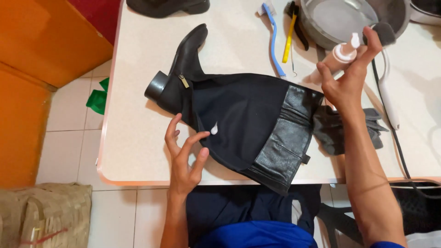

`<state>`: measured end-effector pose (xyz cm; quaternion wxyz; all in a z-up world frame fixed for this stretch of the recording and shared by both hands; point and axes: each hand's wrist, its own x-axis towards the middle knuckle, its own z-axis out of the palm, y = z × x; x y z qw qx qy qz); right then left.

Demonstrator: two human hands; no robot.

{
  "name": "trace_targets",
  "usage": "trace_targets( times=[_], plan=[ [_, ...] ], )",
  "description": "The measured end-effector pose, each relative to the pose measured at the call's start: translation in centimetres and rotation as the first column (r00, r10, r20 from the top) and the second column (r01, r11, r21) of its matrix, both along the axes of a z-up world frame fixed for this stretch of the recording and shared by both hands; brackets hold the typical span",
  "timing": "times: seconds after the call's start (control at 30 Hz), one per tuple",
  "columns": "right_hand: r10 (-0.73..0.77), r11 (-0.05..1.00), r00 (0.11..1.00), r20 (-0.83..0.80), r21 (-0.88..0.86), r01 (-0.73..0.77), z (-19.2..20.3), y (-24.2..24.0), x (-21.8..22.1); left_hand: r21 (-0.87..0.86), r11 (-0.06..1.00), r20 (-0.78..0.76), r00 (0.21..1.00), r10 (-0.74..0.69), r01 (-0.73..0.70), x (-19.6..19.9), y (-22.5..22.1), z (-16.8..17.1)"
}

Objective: A person is cleaning a long black leather boot at a workbench by applying cleaning foam, scrubbing the surface with a brush, and wiping it clean with a cloth.

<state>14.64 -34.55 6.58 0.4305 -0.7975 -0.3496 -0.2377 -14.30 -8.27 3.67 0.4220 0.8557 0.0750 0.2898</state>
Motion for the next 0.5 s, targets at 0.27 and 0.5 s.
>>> trace_targets(
  times=[0.27,0.5],
  plan=[
    [-0.115,0.99,0.988,0.099,-0.068,0.122,-4.5,-1.1,1.8,0.121,0.993,0.109,0.994,-0.013,-0.001,4.9,2.1,4.8],
    [-0.219,0.973,0.945,0.241,0.125,0.193,-2.9,-1.3,1.2,0.235,0.817,0.475,0.795,0.376,-0.527,12.2,11.1,2.4]
  ],
)
